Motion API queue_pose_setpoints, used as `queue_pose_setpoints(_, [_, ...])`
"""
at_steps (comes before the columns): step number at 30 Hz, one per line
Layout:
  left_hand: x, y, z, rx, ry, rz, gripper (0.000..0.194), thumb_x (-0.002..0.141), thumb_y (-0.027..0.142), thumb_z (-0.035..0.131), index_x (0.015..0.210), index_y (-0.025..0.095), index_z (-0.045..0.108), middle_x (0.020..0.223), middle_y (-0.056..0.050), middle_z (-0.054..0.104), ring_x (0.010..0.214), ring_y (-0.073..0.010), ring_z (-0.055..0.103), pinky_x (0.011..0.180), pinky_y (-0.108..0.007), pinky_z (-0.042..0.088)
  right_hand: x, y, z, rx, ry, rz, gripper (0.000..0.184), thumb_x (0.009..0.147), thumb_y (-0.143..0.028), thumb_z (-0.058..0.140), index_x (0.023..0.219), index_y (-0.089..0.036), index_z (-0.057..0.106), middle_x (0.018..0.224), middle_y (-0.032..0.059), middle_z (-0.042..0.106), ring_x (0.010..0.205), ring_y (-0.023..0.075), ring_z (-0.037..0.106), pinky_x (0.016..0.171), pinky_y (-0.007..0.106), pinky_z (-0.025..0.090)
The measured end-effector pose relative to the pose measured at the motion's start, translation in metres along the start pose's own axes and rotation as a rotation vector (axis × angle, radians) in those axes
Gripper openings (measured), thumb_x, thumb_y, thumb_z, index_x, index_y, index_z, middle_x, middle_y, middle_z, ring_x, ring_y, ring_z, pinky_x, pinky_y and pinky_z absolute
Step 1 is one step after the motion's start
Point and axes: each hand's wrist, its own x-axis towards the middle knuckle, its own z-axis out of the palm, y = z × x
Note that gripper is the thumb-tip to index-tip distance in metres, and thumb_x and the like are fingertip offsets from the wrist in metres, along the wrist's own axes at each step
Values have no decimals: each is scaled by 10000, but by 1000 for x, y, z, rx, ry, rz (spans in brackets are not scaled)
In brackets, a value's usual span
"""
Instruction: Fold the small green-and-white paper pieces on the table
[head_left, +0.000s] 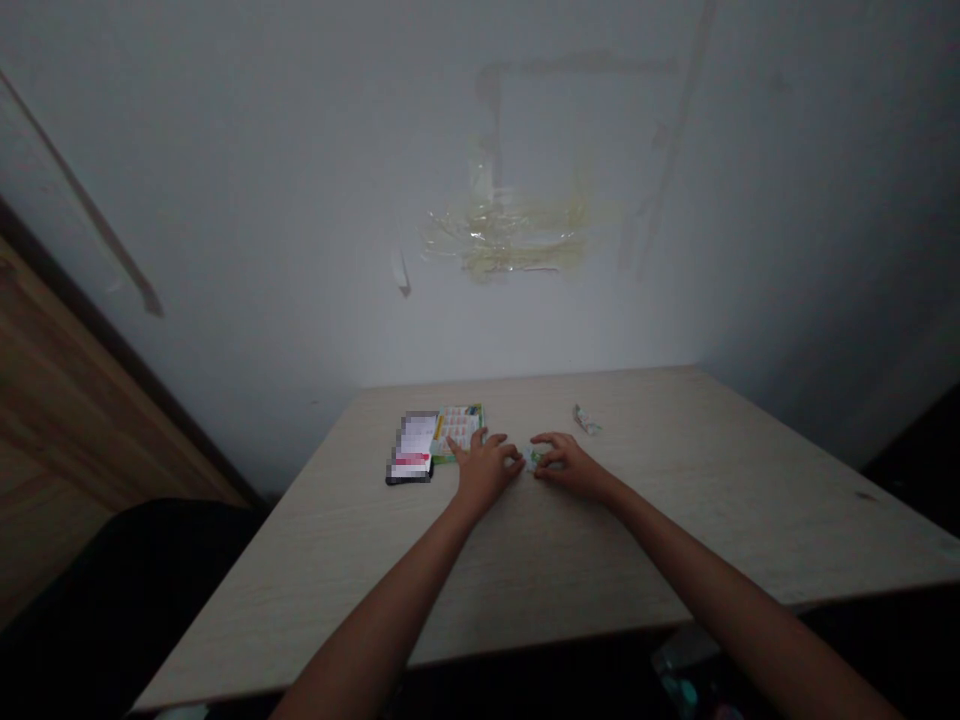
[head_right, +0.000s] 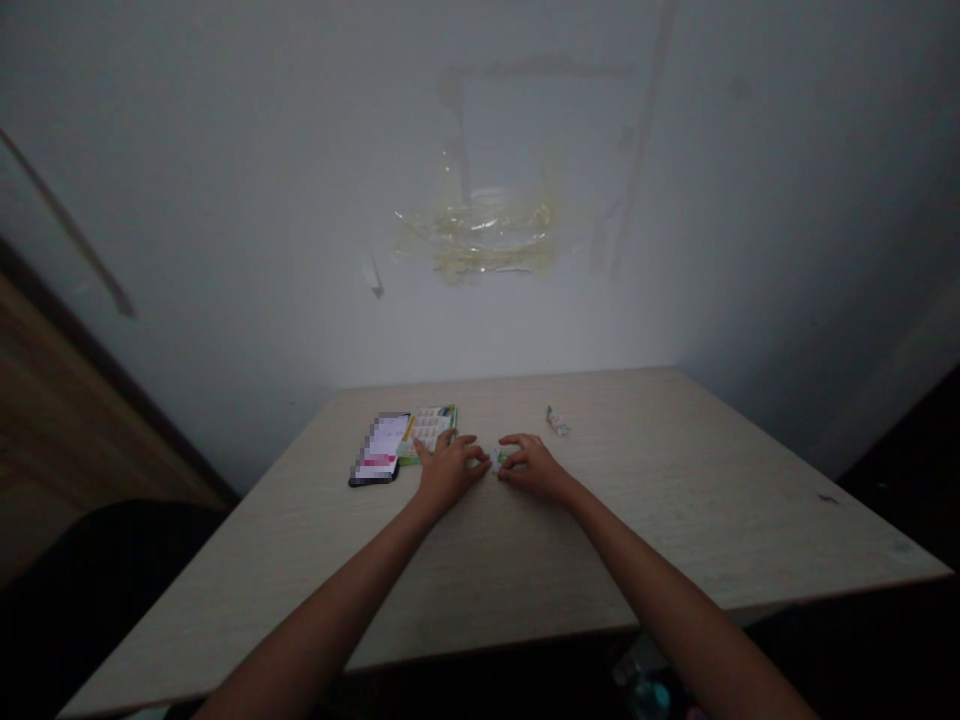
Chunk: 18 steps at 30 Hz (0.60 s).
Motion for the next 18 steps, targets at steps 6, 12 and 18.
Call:
queue_pose_setpoints(6, [0,-1,0,-27,-29,12,145,875,447,633,931,363,738,1339,24,621,1380,-338,350,1043,-820,-14,6,8,-2,45,128,60,118,843,-309,680,852,-265,788,1195,70,673,1116,237,611,1044,447,415])
queue_pose_setpoints(12, [-1,-1,-2,-29,-37,15,131,868,441,649,931,372,741,1343,28,614,1385,-331,342,1046,-818,-19,3,9,8,-87,173,8,170,869,-293,665,991,-319,781,1183,63,654,1156,254,547,1053,470,391])
queue_pose_setpoints(18, [-2,0,-2,-48,-26,-16,148,860,469,652,920,377,751,1338,23,616,1375,-352,348,1022,-840,-7,2,4,11,-178,145,3,163,873,-285,669,977,-326,788,1168,94,611,1145,267,500,1037,476,400])
